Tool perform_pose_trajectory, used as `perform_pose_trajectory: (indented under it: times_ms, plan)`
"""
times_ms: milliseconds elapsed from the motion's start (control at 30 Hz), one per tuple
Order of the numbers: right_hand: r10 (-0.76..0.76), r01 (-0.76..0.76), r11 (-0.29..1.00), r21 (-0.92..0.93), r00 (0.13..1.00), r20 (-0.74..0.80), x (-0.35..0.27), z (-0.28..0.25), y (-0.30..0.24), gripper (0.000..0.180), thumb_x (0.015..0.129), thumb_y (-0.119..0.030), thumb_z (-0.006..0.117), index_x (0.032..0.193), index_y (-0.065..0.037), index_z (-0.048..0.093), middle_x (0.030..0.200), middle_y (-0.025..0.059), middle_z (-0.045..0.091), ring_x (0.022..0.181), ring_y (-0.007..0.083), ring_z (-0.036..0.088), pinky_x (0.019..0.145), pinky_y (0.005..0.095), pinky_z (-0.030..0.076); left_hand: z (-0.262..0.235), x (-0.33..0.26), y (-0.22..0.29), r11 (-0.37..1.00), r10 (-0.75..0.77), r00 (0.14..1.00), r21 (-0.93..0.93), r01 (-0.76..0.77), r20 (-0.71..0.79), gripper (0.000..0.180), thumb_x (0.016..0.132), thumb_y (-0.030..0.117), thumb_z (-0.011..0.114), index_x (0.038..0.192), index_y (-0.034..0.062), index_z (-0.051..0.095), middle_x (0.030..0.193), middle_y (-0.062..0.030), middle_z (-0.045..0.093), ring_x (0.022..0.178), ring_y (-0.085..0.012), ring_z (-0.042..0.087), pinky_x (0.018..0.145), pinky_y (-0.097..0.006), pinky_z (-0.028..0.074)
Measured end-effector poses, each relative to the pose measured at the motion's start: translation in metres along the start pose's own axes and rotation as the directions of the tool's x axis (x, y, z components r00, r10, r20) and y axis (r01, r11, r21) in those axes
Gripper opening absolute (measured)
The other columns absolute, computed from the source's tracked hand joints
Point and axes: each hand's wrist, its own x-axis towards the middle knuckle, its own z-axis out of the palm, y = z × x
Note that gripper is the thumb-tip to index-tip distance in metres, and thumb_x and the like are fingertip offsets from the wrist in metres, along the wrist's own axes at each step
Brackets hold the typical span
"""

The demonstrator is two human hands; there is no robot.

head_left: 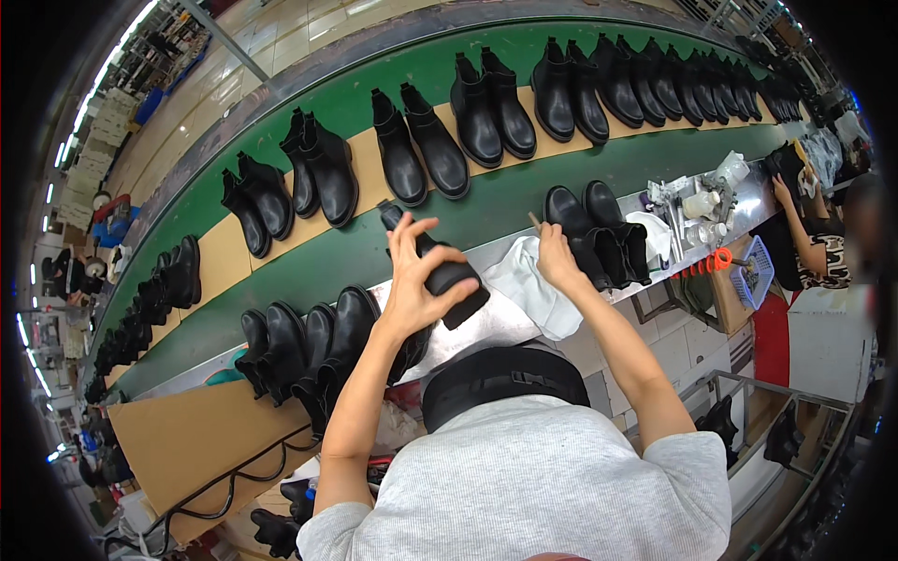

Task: Inspecting and cleaning black leather boots on a factory assembly line.

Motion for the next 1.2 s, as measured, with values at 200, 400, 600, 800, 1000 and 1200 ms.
perform_pose_trajectory:
  times_ms: [200,400,600,800,1000,1200]
  plan:
    - [-0.550,0.499,0.811,-0.306,0.828,-0.109,-0.015,0.024,-0.013,0.056,0.075,-0.004,0.054,0.129,-0.003,0.042,0.130,0.0123,0.044,0.116,0.0280,0.042,0.087,0.0398,0.042,-0.023,-0.019,0.016,0.963,0.167,0.915,-0.261,-0.071,0.366,0.029,0.065,0.015,0.076,0.092,0.0120,0.066,0.143,-0.0142,0.034,0.139,-0.0411,0.011,0.109,-0.058,0.005]
    - [-0.538,0.581,0.711,-0.397,0.812,0.225,0.002,0.016,-0.025,0.027,0.071,-0.006,0.058,0.098,-0.006,0.060,0.093,0.0052,0.059,0.099,0.0236,0.050,0.084,0.0365,0.038,0.001,-0.046,0.028,0.966,0.104,0.991,-0.246,-0.079,0.090,0.044,0.065,0.016,0.077,0.105,0.0074,0.060,0.137,-0.0195,0.038,0.133,-0.0401,0.027,0.107,-0.051,0.023]
    - [-0.681,0.680,0.728,-0.087,0.704,-0.202,-0.044,-0.066,-0.037,0.019,0.063,-0.001,0.060,0.080,-0.006,0.053,0.073,0.0063,0.049,0.077,0.0240,0.051,0.069,0.0344,0.037,-0.004,-0.049,0.056,0.822,-0.565,0.809,0.022,0.569,0.159,0.092,0.063,0.033,0.077,0.130,-0.0084,0.031,0.129,-0.0283,0.037,0.115,-0.0411,0.047,0.095,-0.041,0.042]
    - [-0.451,0.560,0.813,0.159,0.779,-0.435,-0.096,-0.106,-0.021,0.035,0.068,-0.016,0.066,0.101,-0.007,0.068,0.075,0.0053,0.048,0.076,0.0209,0.051,0.066,0.0318,0.040,-0.016,-0.023,0.046,0.842,-0.508,0.842,-0.104,0.530,0.183,0.069,0.063,0.023,0.074,0.120,-0.0084,0.049,0.093,-0.0250,0.064,0.086,-0.0292,0.065,0.080,-0.033,0.050]
    - [0.185,0.480,-0.254,0.840,0.877,-0.445,-0.141,-0.110,0.056,0.028,0.084,-0.025,0.062,0.070,-0.012,0.042,0.078,0.0035,0.048,0.075,0.0176,0.052,0.087,0.0368,0.046,0.009,0.000,0.058,0.920,-0.370,0.928,-0.119,0.372,0.042,0.069,0.061,0.016,0.073,0.122,-0.0061,0.048,0.097,-0.0205,0.061,0.087,-0.0291,0.062,0.080,-0.035,0.047]
    - [-0.361,-0.008,-0.588,0.809,0.897,-0.253,-0.138,-0.122,0.401,0.035,0.096,-0.035,0.042,0.101,-0.001,0.051,0.058,-0.0016,0.032,0.047,0.0106,0.029,0.044,0.0240,0.028,0.057,0.015,0.065,0.982,-0.186,0.976,-0.011,0.188,0.115,0.076,0.056,0.018,0.077,0.122,-0.0022,0.047,0.106,-0.0169,0.049,0.095,-0.0317,0.055,0.082,-0.038,0.045]
